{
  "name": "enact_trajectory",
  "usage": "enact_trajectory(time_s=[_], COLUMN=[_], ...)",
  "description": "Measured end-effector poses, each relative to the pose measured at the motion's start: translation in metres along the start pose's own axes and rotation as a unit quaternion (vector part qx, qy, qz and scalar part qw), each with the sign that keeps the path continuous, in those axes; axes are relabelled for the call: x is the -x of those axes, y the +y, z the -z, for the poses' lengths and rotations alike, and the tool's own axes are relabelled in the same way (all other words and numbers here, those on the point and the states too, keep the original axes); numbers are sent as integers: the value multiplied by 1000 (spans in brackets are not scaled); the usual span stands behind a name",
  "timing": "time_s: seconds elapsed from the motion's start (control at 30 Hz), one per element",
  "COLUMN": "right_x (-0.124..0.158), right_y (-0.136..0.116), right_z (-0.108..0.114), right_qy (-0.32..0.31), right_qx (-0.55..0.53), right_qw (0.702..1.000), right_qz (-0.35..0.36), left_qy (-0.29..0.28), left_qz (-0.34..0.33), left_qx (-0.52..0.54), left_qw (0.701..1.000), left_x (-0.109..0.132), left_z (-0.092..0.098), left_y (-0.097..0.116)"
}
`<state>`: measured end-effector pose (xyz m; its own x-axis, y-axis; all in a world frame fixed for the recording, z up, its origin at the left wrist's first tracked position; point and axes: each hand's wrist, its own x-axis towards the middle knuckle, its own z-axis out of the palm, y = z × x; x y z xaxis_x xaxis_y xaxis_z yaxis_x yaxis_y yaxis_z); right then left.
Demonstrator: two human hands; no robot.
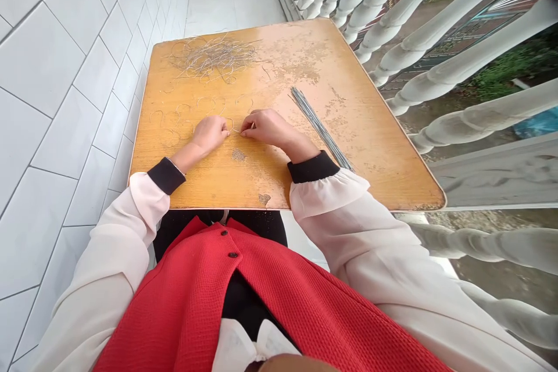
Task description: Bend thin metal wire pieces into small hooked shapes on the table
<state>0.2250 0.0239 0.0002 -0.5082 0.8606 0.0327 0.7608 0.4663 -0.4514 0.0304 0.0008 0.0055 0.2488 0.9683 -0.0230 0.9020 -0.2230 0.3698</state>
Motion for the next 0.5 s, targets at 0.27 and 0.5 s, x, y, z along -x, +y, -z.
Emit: enact_trajectory(time_s=[0.27,0.5], right_x=[1,4], right_y=[-10,-13], right_z=[-6,-5], right_qy=[5,15], right_qx=[24,46], right_qw=[1000,999], right_qz=[-8,-9], left_qy=[13,17], left_qz=[-57,-99], left_qx=[16,-9], left_qw=[998,995], left_x=[0,-3], left_z=[4,-1], left_y=[-22,-24])
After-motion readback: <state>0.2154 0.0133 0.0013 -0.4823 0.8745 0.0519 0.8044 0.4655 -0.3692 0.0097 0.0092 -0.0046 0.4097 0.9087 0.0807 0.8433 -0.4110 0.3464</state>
